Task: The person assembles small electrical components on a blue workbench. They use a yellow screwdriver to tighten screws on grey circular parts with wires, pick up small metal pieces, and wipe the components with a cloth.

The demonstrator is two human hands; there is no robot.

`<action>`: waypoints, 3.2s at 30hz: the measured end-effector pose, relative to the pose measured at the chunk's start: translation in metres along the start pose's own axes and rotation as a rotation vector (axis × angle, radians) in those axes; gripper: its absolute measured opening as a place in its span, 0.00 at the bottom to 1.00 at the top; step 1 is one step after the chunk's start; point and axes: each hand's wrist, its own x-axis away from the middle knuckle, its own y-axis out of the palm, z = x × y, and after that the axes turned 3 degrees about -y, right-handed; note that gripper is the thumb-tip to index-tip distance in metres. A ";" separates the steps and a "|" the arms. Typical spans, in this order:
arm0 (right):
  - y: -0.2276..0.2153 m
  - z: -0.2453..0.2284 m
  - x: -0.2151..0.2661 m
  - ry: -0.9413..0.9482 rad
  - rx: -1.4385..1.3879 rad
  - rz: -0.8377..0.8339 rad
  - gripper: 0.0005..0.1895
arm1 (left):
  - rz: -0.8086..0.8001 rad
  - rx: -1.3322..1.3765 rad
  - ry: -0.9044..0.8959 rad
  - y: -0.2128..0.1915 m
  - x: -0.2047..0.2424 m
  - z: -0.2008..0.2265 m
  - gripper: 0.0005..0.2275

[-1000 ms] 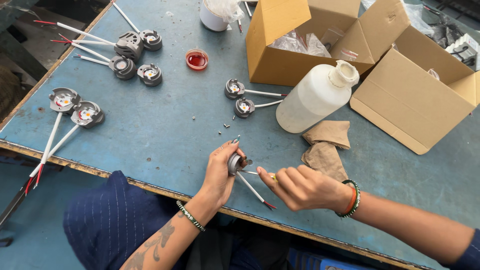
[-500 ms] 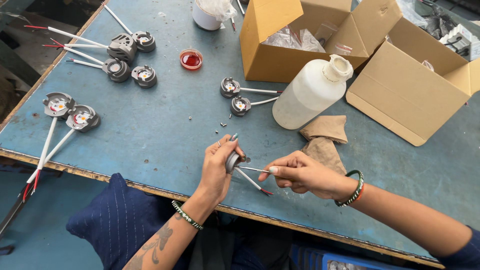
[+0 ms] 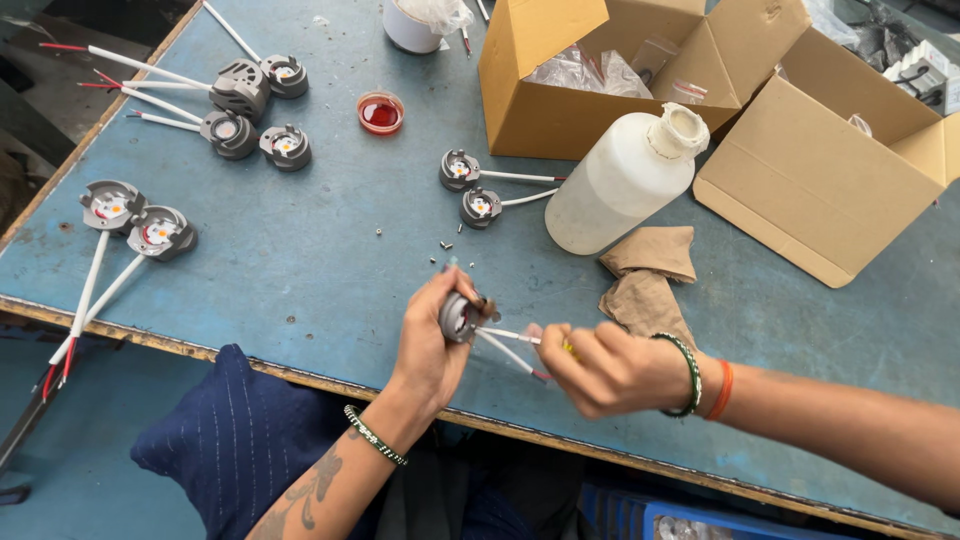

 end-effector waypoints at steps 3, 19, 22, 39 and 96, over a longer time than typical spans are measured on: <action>0.003 0.004 0.010 0.179 -0.251 -0.044 0.17 | 0.038 0.038 0.012 -0.004 -0.010 0.004 0.18; 0.066 -0.066 0.009 0.855 -0.617 0.074 0.20 | 0.183 -0.200 0.165 -0.028 -0.033 -0.011 0.08; 0.060 -0.076 0.011 0.829 -0.817 0.093 0.20 | 0.192 -0.267 0.169 -0.027 -0.031 -0.008 0.10; 0.078 -0.067 0.003 0.876 -0.838 0.065 0.12 | 0.127 -1.354 0.533 -0.026 0.002 0.006 0.13; 0.149 -0.014 -0.087 0.959 -1.035 0.051 0.06 | 0.076 -2.091 0.334 -0.016 0.017 0.046 0.23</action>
